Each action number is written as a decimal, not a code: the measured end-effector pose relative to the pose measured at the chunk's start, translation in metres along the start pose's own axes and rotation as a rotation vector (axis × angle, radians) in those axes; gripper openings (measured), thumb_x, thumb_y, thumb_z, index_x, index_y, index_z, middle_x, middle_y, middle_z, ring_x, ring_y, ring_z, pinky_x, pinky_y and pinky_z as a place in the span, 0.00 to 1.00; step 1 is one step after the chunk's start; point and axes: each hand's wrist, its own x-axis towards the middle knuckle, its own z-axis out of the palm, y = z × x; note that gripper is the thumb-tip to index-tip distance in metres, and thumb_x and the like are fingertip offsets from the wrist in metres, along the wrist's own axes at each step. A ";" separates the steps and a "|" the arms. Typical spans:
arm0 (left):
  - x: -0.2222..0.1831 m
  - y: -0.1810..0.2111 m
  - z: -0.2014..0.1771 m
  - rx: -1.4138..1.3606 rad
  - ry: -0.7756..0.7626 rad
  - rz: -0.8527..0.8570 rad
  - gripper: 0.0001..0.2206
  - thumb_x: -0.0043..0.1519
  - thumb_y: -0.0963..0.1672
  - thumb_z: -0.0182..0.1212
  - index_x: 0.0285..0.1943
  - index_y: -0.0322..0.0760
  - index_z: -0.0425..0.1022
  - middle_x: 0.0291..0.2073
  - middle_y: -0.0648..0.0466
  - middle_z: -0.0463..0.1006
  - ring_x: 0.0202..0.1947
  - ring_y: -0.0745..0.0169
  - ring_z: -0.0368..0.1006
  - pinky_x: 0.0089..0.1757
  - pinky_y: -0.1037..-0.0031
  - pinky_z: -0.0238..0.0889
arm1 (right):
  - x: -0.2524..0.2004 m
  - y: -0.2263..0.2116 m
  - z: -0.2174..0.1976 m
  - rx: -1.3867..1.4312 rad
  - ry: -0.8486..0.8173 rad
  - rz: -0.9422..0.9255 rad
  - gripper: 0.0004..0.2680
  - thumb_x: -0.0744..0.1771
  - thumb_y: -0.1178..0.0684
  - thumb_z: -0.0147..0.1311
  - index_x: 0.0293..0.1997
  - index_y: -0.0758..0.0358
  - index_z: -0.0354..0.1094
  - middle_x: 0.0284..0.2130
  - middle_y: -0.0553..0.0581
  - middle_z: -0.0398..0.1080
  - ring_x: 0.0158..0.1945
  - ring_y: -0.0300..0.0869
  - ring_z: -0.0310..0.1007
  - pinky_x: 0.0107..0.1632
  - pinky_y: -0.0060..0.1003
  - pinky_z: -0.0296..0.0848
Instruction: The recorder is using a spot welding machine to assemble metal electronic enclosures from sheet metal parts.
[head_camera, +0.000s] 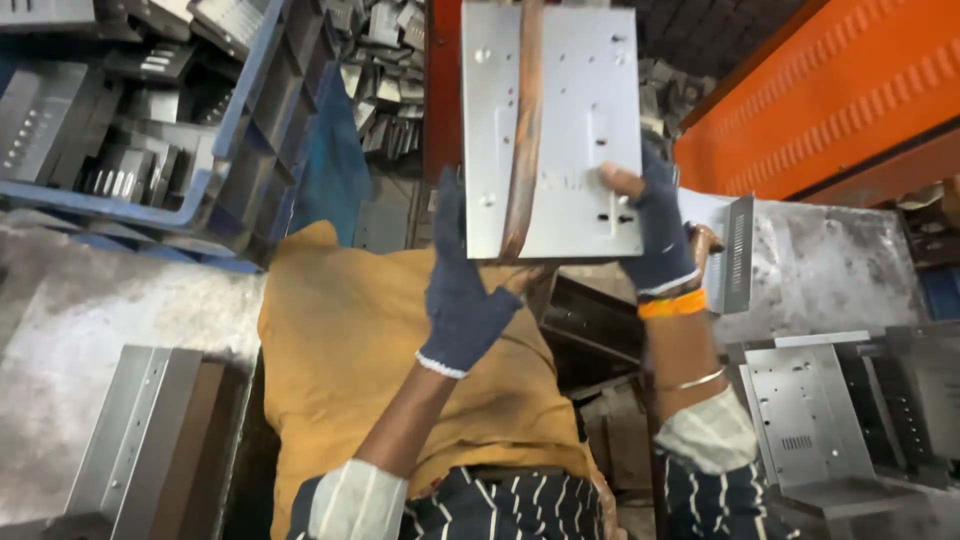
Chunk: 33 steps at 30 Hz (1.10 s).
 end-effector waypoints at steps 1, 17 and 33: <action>-0.002 0.003 -0.003 -0.003 -0.003 0.001 0.53 0.57 0.50 0.77 0.83 0.31 0.36 0.82 0.38 0.43 0.81 0.46 0.49 0.72 0.60 0.55 | -0.005 0.002 0.001 -0.001 0.005 -0.001 0.24 0.63 0.50 0.58 0.65 0.73 0.64 0.46 0.60 0.72 0.43 0.42 0.77 0.46 0.36 0.79; -0.015 -0.010 -0.052 0.121 -0.091 -0.264 0.53 0.50 0.47 0.80 0.79 0.32 0.40 0.67 0.38 0.65 0.65 0.47 0.68 0.57 0.61 0.68 | -0.015 0.013 0.061 0.207 0.019 -0.006 0.24 0.64 0.53 0.57 0.68 0.70 0.60 0.52 0.60 0.73 0.51 0.42 0.77 0.53 0.37 0.79; -0.026 -0.031 -0.093 0.044 -0.122 -0.199 0.47 0.56 0.47 0.78 0.78 0.28 0.47 0.67 0.35 0.66 0.66 0.46 0.66 0.62 0.59 0.64 | 0.009 0.079 0.062 0.285 0.038 -0.079 0.25 0.65 0.46 0.57 0.69 0.66 0.60 0.56 0.53 0.71 0.58 0.39 0.71 0.61 0.35 0.70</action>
